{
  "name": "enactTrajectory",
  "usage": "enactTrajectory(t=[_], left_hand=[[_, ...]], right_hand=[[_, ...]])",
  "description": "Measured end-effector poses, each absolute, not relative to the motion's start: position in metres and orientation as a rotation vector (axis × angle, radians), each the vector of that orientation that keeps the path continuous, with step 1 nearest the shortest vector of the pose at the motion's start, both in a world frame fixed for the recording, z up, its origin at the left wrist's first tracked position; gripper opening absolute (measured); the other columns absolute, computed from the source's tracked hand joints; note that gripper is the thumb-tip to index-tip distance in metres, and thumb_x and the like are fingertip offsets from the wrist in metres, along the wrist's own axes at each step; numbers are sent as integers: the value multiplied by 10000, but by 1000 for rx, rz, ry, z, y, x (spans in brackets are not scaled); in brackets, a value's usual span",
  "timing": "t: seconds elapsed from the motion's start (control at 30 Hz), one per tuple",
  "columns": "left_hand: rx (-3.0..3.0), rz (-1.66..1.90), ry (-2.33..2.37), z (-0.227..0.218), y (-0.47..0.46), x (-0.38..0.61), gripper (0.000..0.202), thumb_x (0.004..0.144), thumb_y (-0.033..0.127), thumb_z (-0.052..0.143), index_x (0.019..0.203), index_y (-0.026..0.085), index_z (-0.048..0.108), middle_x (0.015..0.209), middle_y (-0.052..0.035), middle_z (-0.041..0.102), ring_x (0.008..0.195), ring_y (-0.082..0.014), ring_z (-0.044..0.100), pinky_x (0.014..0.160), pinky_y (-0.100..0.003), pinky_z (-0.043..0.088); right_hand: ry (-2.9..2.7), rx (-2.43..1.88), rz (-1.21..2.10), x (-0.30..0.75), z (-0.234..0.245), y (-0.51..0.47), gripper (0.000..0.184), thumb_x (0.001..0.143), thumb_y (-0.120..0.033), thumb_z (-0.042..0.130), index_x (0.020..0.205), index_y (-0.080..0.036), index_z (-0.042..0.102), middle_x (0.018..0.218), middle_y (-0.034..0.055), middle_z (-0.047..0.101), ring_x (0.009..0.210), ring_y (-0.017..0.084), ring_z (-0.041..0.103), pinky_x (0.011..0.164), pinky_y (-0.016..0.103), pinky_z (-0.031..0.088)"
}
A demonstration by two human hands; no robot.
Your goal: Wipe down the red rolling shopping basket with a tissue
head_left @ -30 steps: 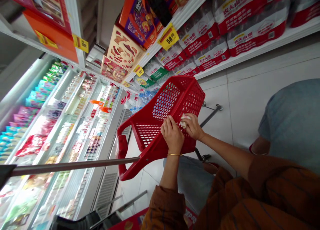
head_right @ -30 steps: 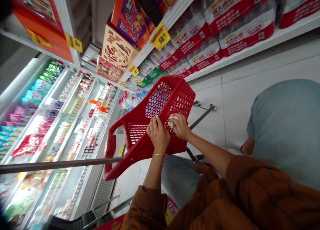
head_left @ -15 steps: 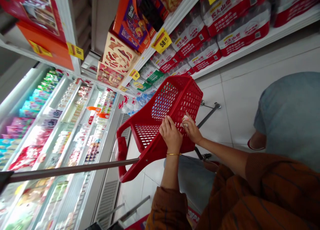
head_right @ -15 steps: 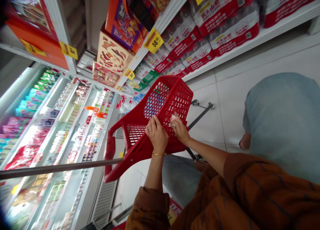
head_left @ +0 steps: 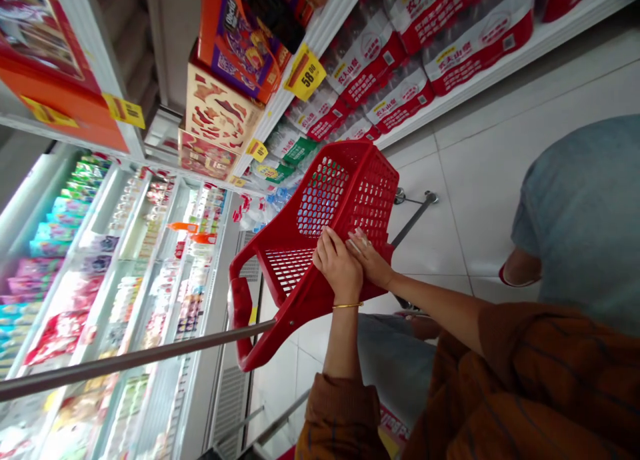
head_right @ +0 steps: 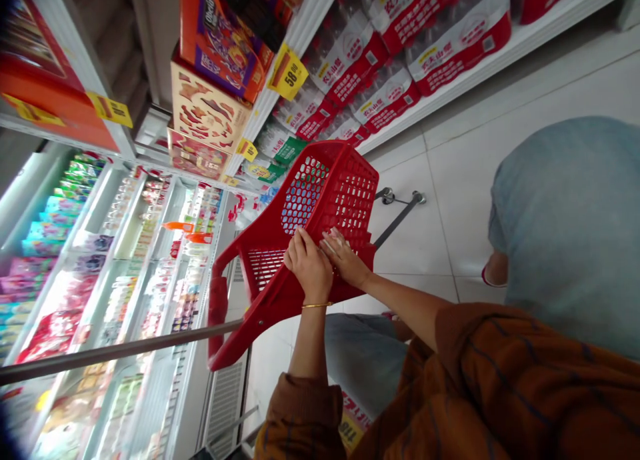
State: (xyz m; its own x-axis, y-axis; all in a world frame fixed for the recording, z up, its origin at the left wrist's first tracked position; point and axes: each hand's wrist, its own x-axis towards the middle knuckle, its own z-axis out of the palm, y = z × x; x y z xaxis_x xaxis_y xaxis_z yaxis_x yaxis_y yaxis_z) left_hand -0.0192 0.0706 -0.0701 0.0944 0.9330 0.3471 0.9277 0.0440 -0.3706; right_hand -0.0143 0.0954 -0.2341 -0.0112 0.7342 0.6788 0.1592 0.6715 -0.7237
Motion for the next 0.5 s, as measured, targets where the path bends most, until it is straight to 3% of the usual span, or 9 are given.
enactTrajectory(t=[0.2,0.5], left_hand=[[-1862,14,-1830,-73,79,-18,564,889,201,380,1434,59,345,1421,-205,454,1277,-319,416,1060,-509,320],[-1814,11,-1808,-81,93,-16,567,923,280,366,1455,91,310,1431,-202,440,1289,-322,411,1076,-530,295]], right_hand=[[-1529,-727,610,-9,-260,97,512,982,-132,339,1469,-273,266,1556,65,256,1456,215,14,1165,553,219],[-1486,-827,600,0,-278,96,644,978,-114,359,1500,-342,58,1594,35,67,1452,216,36,1166,508,256]])
